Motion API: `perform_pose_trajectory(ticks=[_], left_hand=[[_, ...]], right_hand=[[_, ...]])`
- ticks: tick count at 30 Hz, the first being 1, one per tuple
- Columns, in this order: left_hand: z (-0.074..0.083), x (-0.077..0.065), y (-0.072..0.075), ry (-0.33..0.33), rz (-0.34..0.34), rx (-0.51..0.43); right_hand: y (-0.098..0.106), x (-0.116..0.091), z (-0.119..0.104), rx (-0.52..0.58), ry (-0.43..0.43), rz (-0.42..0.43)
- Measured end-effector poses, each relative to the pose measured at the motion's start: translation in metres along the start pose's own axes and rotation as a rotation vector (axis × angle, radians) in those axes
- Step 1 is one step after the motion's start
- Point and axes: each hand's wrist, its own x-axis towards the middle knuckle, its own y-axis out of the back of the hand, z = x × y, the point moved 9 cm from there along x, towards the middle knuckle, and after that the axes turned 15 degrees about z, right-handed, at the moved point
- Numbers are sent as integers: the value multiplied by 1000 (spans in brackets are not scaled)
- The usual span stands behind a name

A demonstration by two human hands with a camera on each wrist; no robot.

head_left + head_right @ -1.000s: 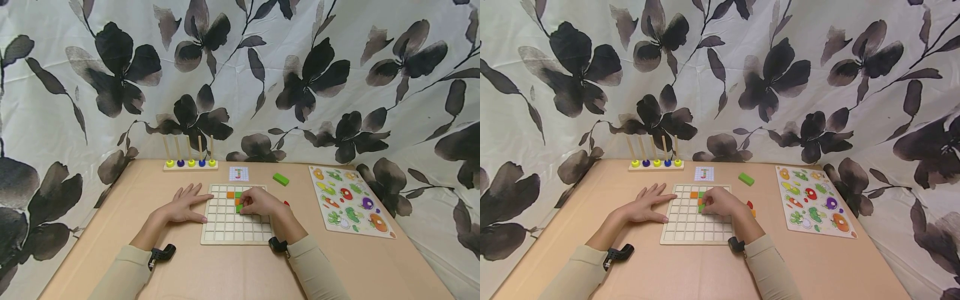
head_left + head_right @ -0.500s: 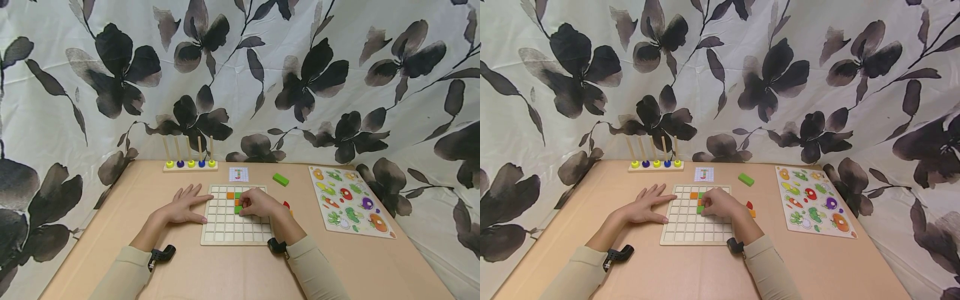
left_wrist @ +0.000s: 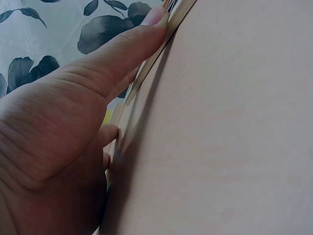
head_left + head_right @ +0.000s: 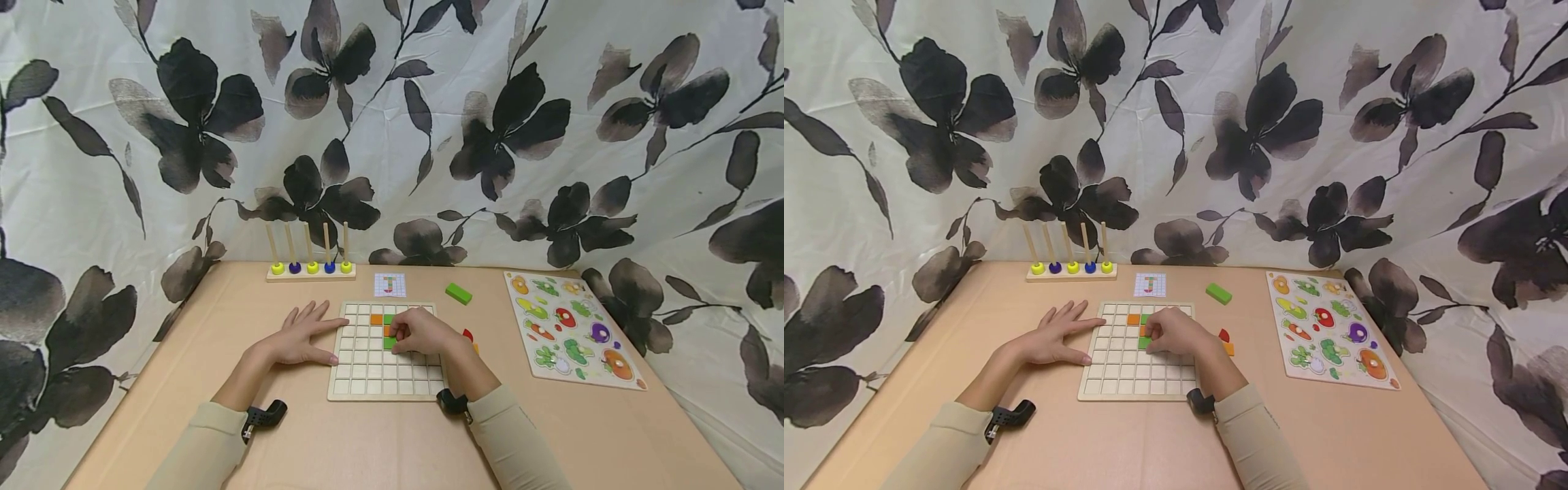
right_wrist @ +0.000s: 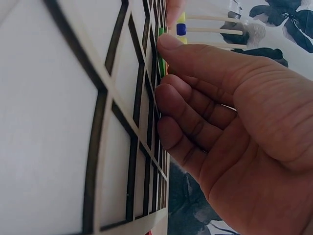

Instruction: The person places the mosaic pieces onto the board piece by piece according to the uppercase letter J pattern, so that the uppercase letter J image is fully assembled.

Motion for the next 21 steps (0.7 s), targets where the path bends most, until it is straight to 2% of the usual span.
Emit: perform_pose_trajectory(ticks=[7,10,17,21], left_hand=[[0,-1,0,10,-9,8],[-1,0,-1,3,-6,13],[-1,-1,0,10,-10,8],[-2,0,-1,3,-7,7]], right_hand=[[6,0,1,4,8,17],[15,0,4,30,-20,46],[45,-5,3,19,-11,167],[63,-9,5,23,-43,245]])
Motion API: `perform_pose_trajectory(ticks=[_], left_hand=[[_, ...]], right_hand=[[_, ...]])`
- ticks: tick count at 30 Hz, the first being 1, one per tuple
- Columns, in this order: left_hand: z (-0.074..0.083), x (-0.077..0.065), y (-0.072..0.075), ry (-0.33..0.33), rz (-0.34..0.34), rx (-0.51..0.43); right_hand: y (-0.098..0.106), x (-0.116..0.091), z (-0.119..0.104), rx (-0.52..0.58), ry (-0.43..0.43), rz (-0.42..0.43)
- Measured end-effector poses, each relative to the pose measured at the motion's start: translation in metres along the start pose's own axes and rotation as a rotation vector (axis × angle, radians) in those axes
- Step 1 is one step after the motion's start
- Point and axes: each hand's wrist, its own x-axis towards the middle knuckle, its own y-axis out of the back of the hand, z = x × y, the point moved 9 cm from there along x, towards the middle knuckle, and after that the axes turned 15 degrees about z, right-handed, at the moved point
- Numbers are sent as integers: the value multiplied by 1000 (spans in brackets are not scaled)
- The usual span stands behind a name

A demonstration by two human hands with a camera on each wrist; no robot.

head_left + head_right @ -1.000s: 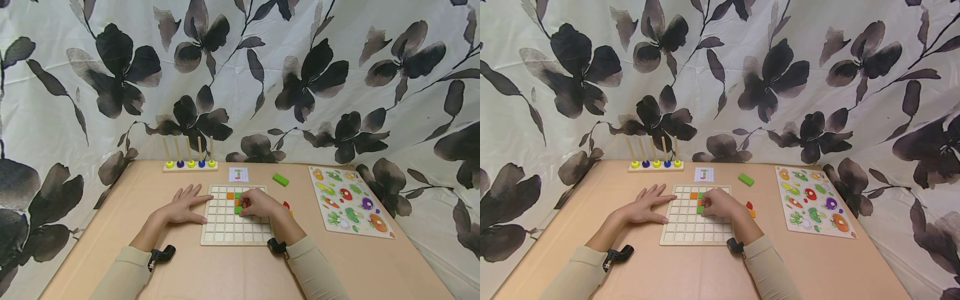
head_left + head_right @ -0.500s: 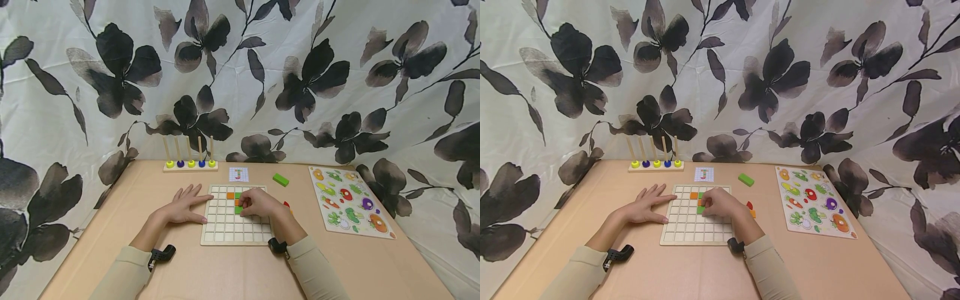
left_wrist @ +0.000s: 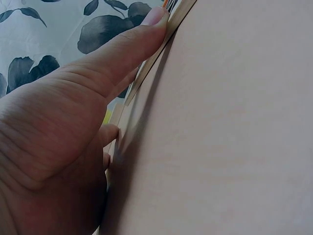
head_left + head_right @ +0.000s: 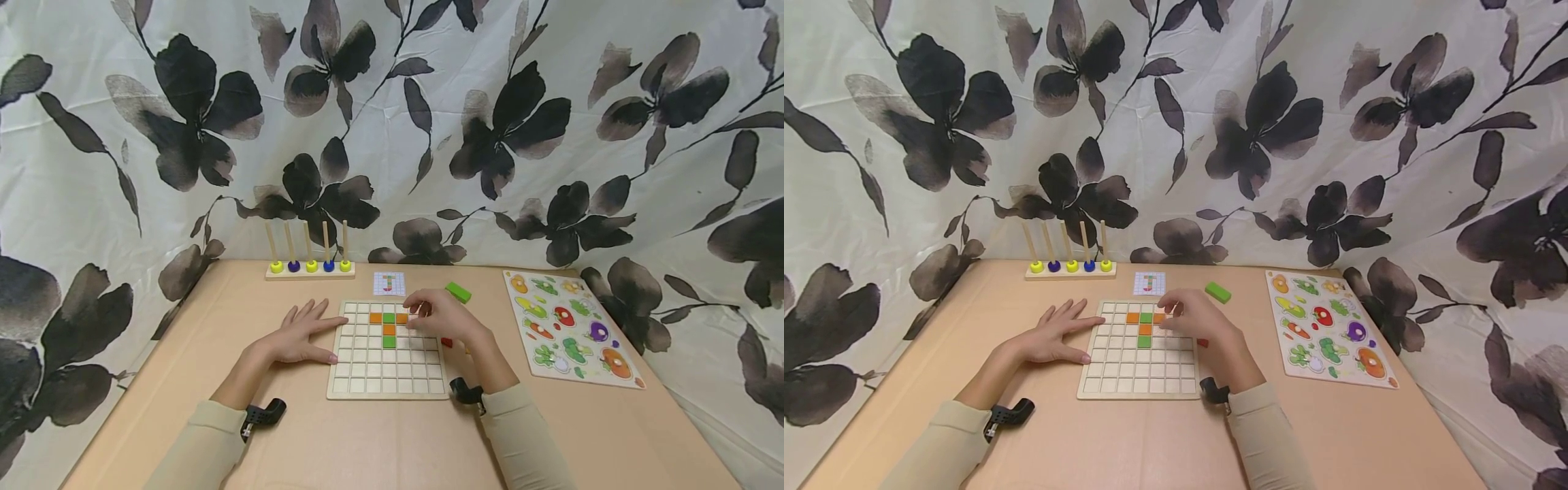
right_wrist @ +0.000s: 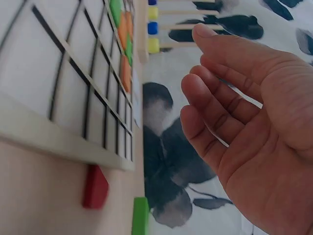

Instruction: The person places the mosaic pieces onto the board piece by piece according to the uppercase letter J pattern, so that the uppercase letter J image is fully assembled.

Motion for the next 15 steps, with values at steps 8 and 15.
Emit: perform_pose_trajectory(ticks=[8,15], left_hand=[[2,-1,1,3,0,-12],[-1,1,0,-6,13,0]], right_hand=[[26,-5,16,2,-64,79],[41,-12,29,25,-70,58]])
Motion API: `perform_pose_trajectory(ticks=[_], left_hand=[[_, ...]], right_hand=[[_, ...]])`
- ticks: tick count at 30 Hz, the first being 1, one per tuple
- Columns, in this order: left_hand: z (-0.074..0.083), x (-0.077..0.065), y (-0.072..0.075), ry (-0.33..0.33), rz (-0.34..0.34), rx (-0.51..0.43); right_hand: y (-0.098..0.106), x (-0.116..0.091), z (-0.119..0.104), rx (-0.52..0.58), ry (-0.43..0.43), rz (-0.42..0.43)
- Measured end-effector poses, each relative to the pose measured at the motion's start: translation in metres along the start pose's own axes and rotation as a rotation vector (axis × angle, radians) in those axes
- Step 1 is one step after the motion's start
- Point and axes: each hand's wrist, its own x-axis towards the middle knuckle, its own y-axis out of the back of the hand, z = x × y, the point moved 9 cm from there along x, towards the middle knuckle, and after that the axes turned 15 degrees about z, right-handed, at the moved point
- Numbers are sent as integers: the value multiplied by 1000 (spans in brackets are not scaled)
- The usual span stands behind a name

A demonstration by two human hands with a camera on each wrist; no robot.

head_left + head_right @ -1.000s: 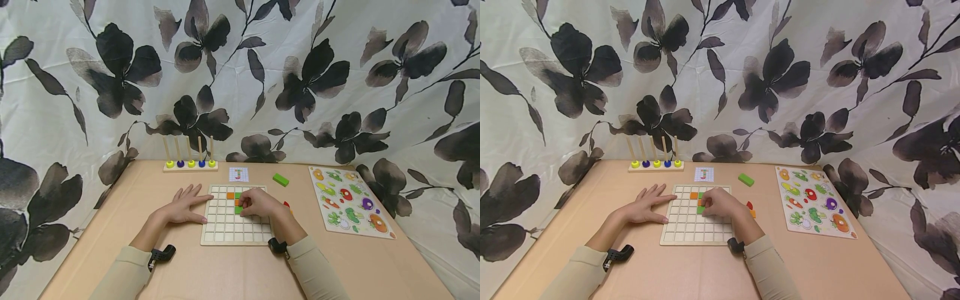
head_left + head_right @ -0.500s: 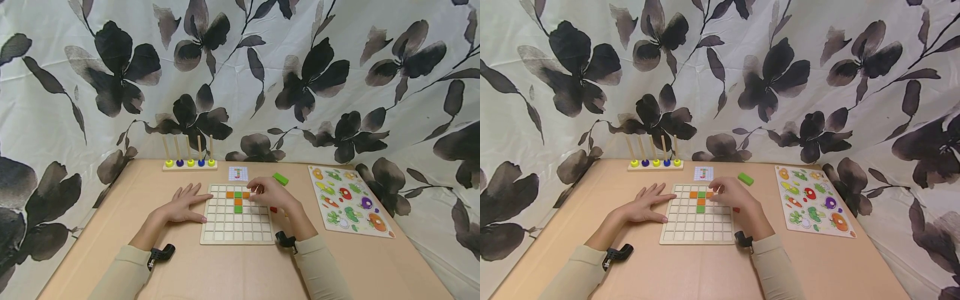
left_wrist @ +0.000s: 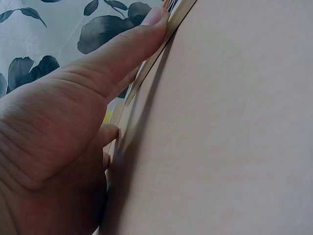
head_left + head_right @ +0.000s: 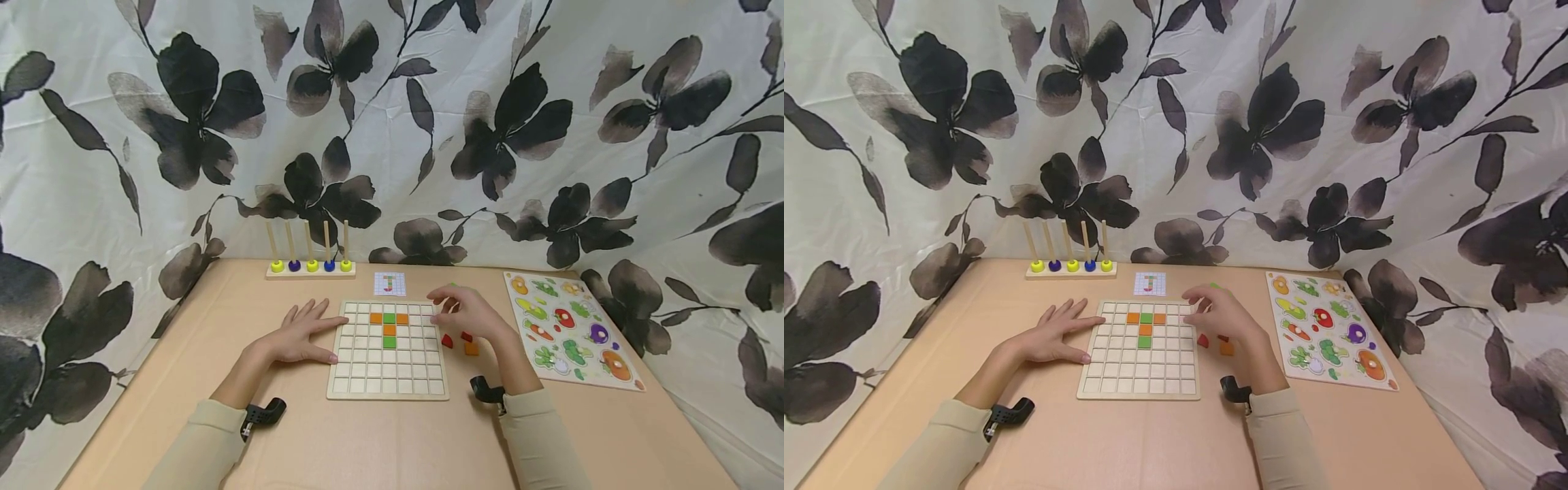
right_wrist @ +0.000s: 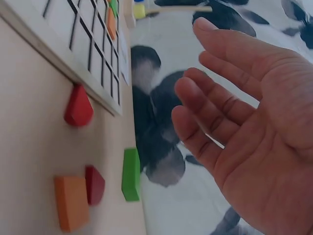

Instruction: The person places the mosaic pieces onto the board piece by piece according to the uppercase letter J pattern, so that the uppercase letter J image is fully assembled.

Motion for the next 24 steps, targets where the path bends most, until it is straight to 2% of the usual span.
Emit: perform_pose_trajectory(ticks=[10,17,24], left_hand=[[0,-1,-1,1,-5,12],[0,-1,0,6,-6,10],[0,0,0,3,-9,20]], right_hand=[[18,-6,25,-67,-35,-101],[27,-14,42,-49,-89,-160],[28,-22,55,-29,-158,-237]])
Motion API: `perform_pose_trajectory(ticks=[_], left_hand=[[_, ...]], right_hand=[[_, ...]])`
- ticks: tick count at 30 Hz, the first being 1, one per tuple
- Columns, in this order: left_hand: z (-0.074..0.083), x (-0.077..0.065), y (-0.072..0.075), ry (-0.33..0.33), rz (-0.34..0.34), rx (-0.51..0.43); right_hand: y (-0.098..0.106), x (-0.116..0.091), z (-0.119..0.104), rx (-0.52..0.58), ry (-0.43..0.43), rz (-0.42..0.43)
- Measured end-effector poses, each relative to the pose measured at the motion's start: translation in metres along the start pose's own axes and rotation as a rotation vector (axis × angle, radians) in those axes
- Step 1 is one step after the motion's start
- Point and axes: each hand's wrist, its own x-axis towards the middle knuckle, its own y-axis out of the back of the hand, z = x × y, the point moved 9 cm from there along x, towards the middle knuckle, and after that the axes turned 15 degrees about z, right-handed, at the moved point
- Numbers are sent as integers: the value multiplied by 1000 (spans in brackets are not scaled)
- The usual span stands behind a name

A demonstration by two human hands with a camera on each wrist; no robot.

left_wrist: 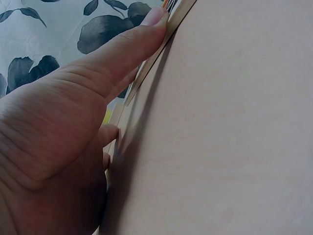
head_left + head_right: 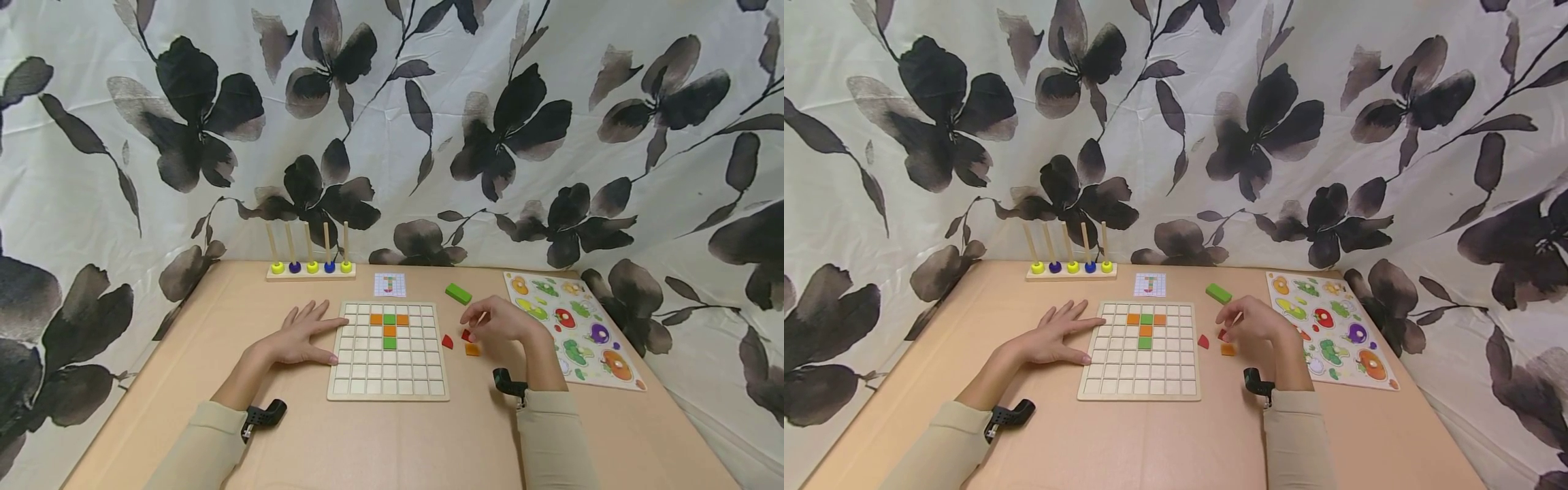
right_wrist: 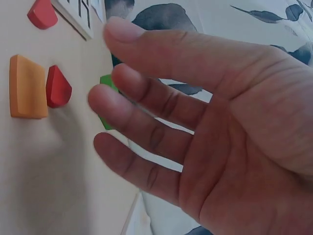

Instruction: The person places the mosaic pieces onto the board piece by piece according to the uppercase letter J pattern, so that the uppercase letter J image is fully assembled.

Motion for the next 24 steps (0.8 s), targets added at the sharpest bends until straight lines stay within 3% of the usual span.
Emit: perform_pose_trajectory(ticks=[12,24], left_hand=[[-1,0,-1,-3,3,-3],[0,0,0,-3,7,-4]], right_hand=[[-14,-4,15,-14,-56,-114],[-20,-3,18,3,-68,-141]])
